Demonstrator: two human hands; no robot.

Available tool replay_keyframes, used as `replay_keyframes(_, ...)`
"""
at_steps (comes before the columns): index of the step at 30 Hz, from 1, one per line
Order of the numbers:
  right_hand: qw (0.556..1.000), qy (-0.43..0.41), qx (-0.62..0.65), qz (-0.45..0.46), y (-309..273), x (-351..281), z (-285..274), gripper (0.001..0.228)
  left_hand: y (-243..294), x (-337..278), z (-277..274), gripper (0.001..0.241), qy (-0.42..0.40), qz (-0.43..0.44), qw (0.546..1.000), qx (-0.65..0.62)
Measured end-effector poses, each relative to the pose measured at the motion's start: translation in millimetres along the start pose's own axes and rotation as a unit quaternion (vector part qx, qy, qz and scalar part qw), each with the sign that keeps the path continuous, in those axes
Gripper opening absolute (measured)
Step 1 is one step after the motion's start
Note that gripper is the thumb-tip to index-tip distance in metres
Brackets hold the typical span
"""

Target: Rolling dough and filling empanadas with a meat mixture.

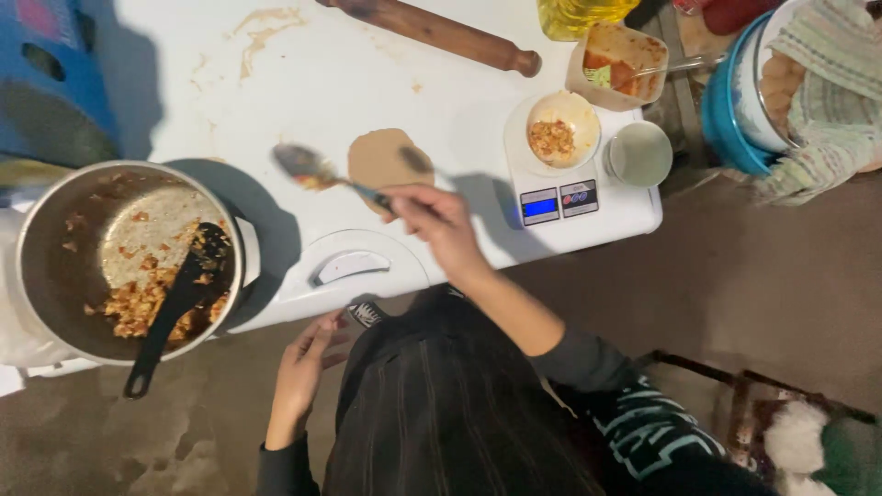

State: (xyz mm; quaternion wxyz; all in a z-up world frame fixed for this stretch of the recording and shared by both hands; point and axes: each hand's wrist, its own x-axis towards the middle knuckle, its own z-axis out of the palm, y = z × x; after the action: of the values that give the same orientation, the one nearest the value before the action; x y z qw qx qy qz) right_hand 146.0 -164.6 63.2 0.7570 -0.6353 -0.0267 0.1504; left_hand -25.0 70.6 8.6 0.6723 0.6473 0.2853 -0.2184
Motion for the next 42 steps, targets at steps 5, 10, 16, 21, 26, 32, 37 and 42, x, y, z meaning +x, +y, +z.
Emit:
replay_keyframes(5, 0.982, -0.101, -0.148, -0.054, -2, 17, 129, 0.029, -22, -1, -48, 0.049, 0.036, 0.014, 0.999, 0.005)
replay_keyframes(10, 0.934, -0.102, -0.284, -0.189, 14, 32, 191, 0.029, -17, -3, -80, 0.047, 0.033, 0.050, 0.998, 0.015)
replay_keyframes(16, 0.874, -0.086, -0.420, -0.228, 45, 41, 217, 0.027, -37, 9, -104, 0.041, -0.006, 0.026, 1.000, 0.002)
replay_keyframes(21, 0.865, -0.101, -0.434, -0.231, 56, 33, 224, 0.030, -39, 23, -103, 0.041, -0.064, 0.026, 0.997, 0.018)
replay_keyframes(26, 0.938, -0.058, -0.301, -0.162, 23, 24, 173, 0.031, -32, 59, -73, 0.037, -0.121, 0.027, 0.992, -0.025)
replay_keyframes(32, 0.978, 0.099, -0.164, -0.084, 24, 2, 29, 0.030, 44, 118, 25, 0.036, -0.140, 0.117, 0.983, 0.036)
replay_keyframes(37, 0.930, 0.250, -0.212, -0.165, 35, -18, -118, 0.029, 90, 185, 139, 0.041, -0.164, 0.199, 0.966, 0.035)
replay_keyframes(42, 0.893, 0.364, -0.198, -0.176, 40, -18, -221, 0.032, 84, 275, 261, 0.042, -0.112, 0.369, 0.919, 0.078)
